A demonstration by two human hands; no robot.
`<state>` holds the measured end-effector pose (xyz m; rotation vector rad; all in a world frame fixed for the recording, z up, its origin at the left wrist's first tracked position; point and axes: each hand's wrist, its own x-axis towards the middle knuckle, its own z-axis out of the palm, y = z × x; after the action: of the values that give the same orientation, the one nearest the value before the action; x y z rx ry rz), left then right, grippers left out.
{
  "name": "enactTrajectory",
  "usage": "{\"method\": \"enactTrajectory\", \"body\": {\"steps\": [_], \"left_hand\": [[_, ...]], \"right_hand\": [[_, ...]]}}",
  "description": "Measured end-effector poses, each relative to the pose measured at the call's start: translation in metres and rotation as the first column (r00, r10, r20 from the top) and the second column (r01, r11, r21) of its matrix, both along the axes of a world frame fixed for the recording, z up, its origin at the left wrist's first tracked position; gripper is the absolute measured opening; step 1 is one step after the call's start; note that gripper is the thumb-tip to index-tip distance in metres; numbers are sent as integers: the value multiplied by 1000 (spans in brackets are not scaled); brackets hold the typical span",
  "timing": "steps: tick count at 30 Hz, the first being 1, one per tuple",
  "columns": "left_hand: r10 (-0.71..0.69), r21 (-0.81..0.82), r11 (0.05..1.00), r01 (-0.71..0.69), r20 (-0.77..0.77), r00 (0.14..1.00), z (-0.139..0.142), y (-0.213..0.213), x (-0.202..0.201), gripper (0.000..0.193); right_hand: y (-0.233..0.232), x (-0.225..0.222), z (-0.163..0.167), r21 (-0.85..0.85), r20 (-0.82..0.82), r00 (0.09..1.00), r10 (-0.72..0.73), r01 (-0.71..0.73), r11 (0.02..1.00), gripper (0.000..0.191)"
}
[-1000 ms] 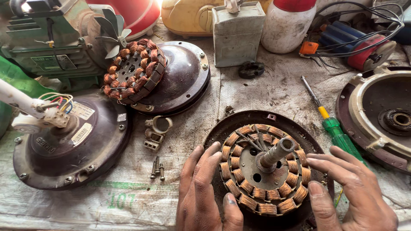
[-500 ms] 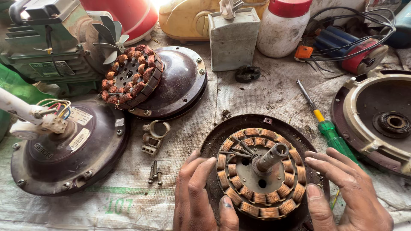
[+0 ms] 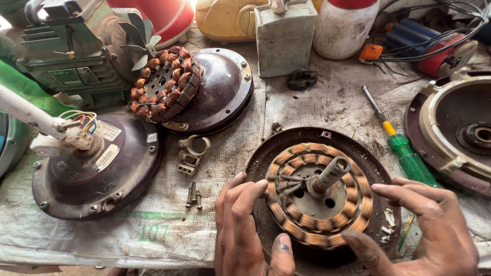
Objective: The person works on a disassembled electric motor rotor, using pliers to cut and remove copper wire segments from the coil windings. They repeatedly adjust the rotor and use the pliers to extract wire pieces, placing them aside on the workbench.
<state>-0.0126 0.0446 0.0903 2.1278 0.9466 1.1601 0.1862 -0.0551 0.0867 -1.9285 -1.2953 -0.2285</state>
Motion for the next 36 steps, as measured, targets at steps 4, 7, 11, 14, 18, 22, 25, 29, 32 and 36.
{"method": "enactTrajectory", "body": {"steps": [4, 7, 11, 14, 18, 22, 25, 29, 32, 36], "left_hand": [[40, -2, 999, -40, -23, 999, 2, -6, 1, 75], [32, -13, 999, -32, -64, 997, 4, -6, 1, 77], [-22, -37, 999, 20, -36, 999, 3, -7, -1, 74], [-14, -64, 998, 10, -65, 998, 0, -6, -1, 75], [9, -82, 996, -18, -98, 995, -3, -7, 0, 75], [21, -81, 996, -31, -126, 992, 2, -10, -1, 79], [24, -91, 995, -36, -122, 992, 9, -11, 0, 75], [20, 55, 998, -12, -133, 991, 20, -15, 0, 67], [23, 97, 995, -5, -192, 981, 25, -14, 0, 65], [19, 86, 996, -4, -178, 984, 28, -18, 0, 68]], "right_hand": [[-3, -1, -4, 20, -68, 997, 22, -21, 1000, 64], [-6, 2, -6, 48, -4, 997, 74, -74, 996, 54], [-5, 7, -7, 107, -51, 985, 166, -159, 981, 36], [-6, 4, -7, 79, -61, 989, 133, -128, 989, 31], [-3, -3, -1, 59, -82, 993, 89, -85, 995, 29], [-2, -10, 10, -1, -110, 994, 22, -22, 1000, 33], [-1, -13, 17, 4, -84, 995, 45, -45, 999, 33], [-2, -14, 22, 15, -60, 996, 62, -61, 998, 29], [-4, -16, 24, 13, -4, 998, 60, -60, 998, 26], [-6, -17, 25, 43, -15, 996, 88, -87, 995, 26]]}}
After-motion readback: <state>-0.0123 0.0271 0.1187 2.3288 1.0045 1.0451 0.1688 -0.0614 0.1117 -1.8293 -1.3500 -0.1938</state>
